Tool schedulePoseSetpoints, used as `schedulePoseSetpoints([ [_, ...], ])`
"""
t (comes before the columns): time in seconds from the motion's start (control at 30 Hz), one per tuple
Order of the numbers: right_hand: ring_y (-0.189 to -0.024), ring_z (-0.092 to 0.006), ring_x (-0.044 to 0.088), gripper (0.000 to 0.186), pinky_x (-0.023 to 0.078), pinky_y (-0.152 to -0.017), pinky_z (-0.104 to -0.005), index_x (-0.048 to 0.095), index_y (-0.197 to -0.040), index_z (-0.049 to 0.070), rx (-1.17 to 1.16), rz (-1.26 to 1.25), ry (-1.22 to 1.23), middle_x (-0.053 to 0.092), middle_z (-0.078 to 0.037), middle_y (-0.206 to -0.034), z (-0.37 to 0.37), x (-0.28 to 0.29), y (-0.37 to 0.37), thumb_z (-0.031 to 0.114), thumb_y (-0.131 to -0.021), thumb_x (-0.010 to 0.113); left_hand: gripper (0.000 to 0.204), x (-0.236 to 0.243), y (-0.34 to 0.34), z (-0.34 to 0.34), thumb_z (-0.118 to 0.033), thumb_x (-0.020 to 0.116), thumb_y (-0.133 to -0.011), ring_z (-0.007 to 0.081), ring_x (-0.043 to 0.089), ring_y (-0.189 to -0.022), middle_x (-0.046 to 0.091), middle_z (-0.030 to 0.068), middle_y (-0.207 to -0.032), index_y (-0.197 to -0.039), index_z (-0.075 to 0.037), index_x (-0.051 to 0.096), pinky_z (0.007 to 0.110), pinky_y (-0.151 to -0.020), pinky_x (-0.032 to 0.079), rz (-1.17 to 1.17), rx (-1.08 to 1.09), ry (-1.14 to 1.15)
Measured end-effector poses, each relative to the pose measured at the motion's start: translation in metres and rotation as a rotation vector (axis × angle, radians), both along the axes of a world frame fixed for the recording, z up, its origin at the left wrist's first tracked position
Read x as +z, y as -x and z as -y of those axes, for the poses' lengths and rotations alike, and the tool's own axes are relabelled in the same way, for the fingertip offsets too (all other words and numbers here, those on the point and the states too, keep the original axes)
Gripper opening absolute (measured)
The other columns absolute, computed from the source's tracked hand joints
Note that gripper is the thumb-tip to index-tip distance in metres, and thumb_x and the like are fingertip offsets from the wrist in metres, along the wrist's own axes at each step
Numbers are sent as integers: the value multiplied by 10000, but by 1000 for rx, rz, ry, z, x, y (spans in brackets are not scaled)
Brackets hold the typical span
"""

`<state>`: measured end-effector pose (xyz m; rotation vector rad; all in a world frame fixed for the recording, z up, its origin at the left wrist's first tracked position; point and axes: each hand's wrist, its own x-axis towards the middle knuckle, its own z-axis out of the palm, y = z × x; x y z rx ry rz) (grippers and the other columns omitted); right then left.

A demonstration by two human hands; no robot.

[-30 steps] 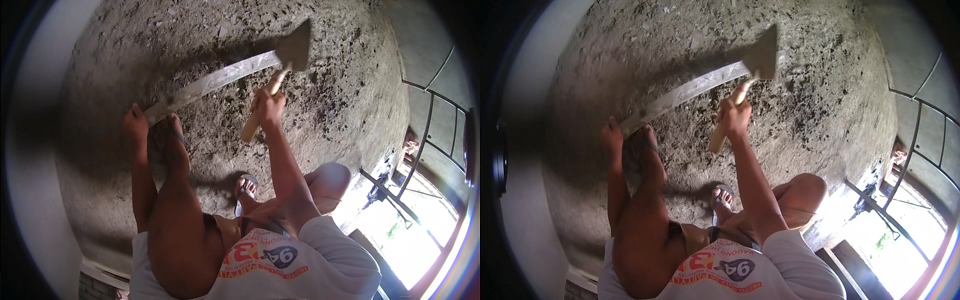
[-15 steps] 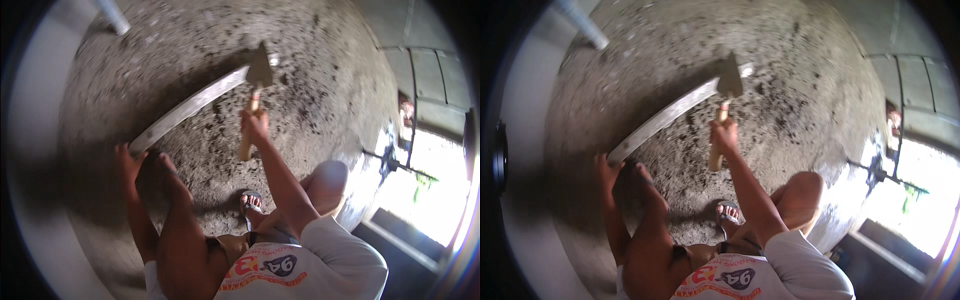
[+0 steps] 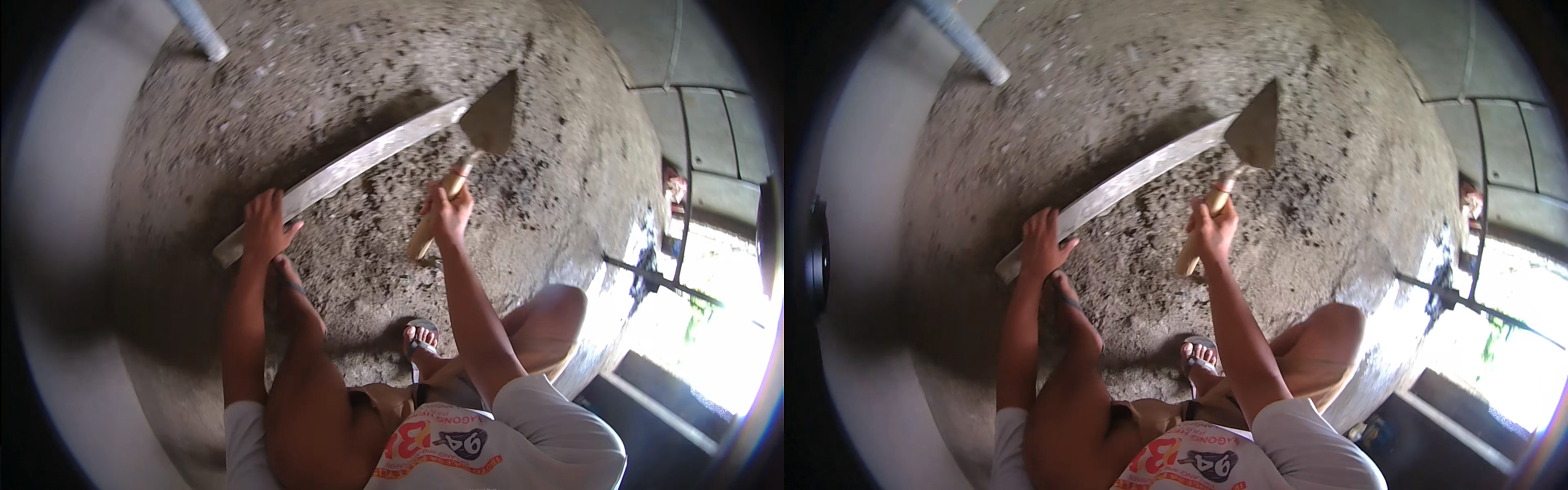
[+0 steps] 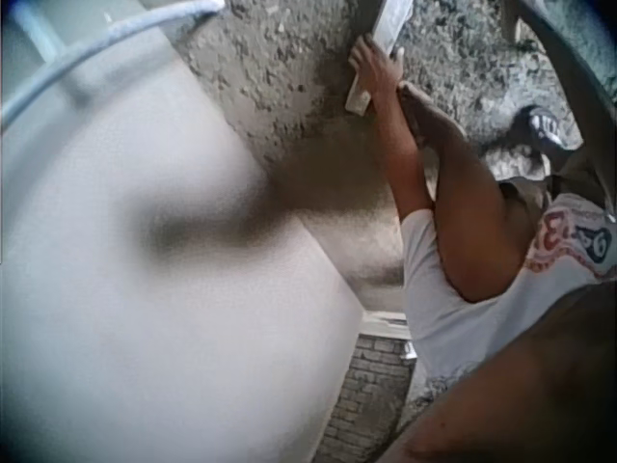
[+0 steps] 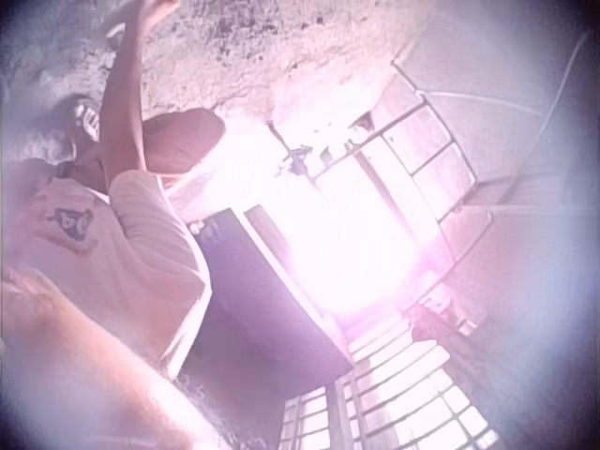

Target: The person uses a trowel to smooth a pile of wet concrete on the floor. They then use a long wooden plank as a straightedge to level the surface, repeatedly scraping and smoothing the concrete.

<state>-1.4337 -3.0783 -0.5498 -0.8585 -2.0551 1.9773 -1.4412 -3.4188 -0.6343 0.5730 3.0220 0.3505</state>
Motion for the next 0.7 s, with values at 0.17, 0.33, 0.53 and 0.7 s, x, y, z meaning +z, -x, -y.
schedulePoseSetpoints([
  [0.17,-460,-119,536,119,488,-429,-276,558,-823,53,96,162,82,551,-21,-608,24,-4,7,64,-824,676,684,-13,6,6,-416,756,-785,313,510,-1084,522,138,-1197,-1272,-4,507,465,-882,429,-11,-92,-51],
  [0.33,-450,-115,535,150,494,-427,-278,553,-819,49,138,198,-19,567,-34,-611,55,4,1,102,-799,692,613,-10,-5,14,-436,717,-819,292,512,-1056,520,114,-1156,-1247,-37,532,447,-854,434,-35,-76,-36],
  [0.53,-472,-109,542,140,514,-405,-274,567,-892,31,346,423,-190,579,-65,-654,60,-57,0,109,-828,664,627,-21,2,5,-549,620,-879,266,507,-1041,515,101,-1133,-1254,-53,537,428,-864,426,-50,-77,119],
  [0.7,-446,-124,547,79,527,-403,-289,574,-883,22,67,116,139,583,-77,-626,57,-66,-18,51,-822,616,628,-26,-5,14,-562,594,-894,270,510,-1036,519,103,-1142,-1252,-50,537,444,-870,423,-64,-69,104],
])
